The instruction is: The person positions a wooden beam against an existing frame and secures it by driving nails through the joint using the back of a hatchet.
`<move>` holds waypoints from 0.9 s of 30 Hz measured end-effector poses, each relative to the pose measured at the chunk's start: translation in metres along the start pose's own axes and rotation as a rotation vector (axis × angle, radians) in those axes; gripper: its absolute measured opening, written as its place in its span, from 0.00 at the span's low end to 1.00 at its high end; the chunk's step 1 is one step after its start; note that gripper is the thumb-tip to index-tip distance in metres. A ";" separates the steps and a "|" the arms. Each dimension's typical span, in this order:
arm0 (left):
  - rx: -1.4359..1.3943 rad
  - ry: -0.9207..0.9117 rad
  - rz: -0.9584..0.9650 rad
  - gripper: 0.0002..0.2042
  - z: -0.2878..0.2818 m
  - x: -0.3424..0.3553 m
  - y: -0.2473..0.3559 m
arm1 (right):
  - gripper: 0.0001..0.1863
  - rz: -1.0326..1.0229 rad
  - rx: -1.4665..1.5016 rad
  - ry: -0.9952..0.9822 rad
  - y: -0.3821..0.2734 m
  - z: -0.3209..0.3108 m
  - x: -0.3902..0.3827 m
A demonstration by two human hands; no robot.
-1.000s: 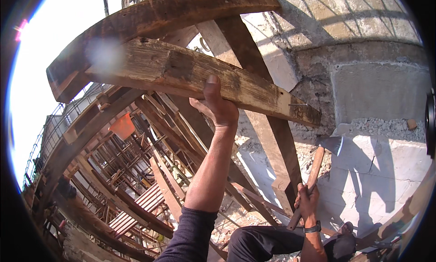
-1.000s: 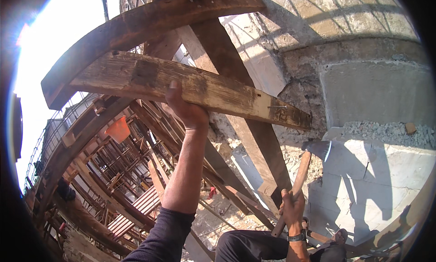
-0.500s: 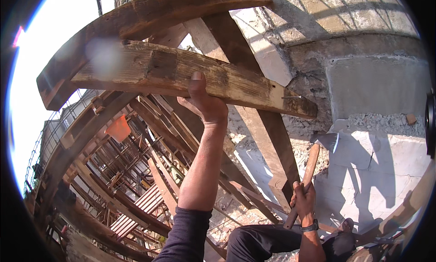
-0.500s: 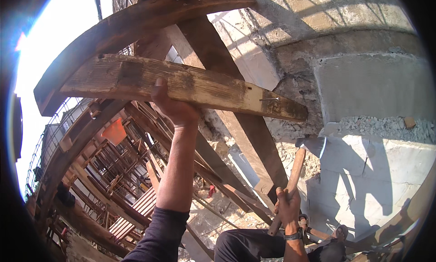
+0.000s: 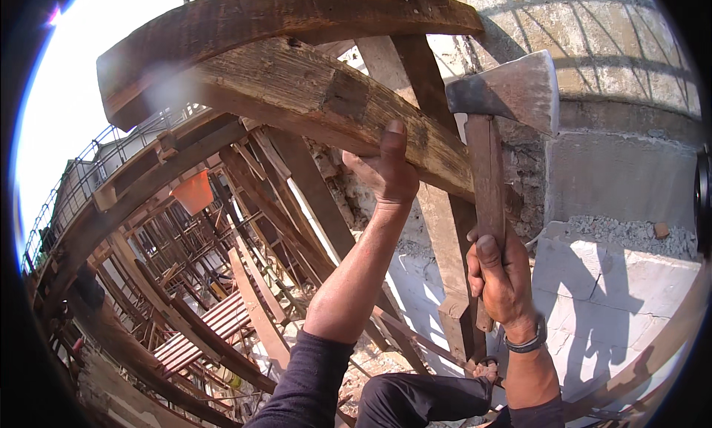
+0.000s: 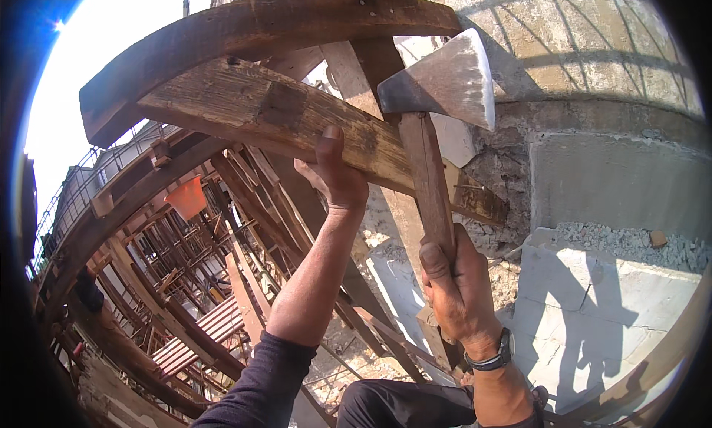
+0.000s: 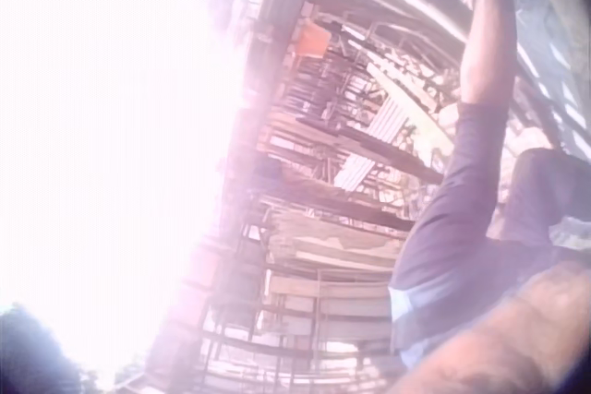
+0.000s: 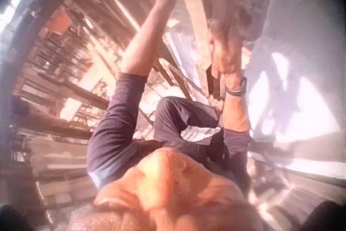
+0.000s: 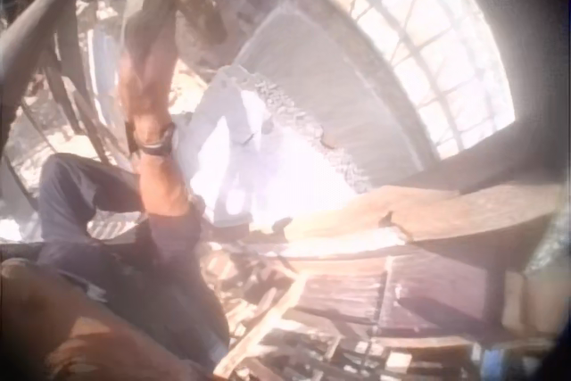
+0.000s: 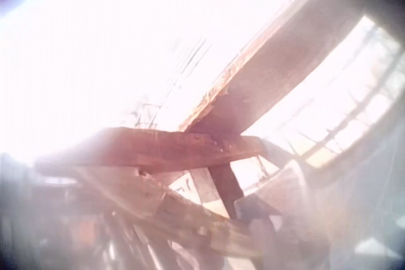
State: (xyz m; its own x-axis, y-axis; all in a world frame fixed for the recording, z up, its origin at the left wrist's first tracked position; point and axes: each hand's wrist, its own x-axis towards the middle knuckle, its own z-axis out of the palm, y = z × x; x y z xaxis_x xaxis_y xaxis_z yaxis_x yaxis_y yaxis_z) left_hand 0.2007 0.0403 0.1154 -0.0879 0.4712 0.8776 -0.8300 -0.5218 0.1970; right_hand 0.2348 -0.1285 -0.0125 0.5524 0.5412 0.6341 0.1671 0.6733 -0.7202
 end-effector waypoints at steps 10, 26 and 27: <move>0.038 0.037 -0.025 0.23 -0.015 0.006 -0.012 | 0.22 0.134 0.077 0.196 0.048 -0.028 -0.043; 0.205 -0.107 0.004 0.29 -0.011 0.019 -0.002 | 0.20 0.134 0.219 0.316 0.100 -0.040 -0.071; 0.210 -0.130 0.026 0.28 -0.013 0.019 -0.001 | 0.20 0.139 0.221 0.323 0.101 -0.036 -0.072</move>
State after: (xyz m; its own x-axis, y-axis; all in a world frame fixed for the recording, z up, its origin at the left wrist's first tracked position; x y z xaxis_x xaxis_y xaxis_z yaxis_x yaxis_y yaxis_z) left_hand 0.1931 0.0587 0.1259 -0.0251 0.3670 0.9299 -0.6944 -0.6756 0.2479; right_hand 0.2412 -0.1175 -0.1416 0.7913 0.4724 0.3882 -0.0874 0.7158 -0.6929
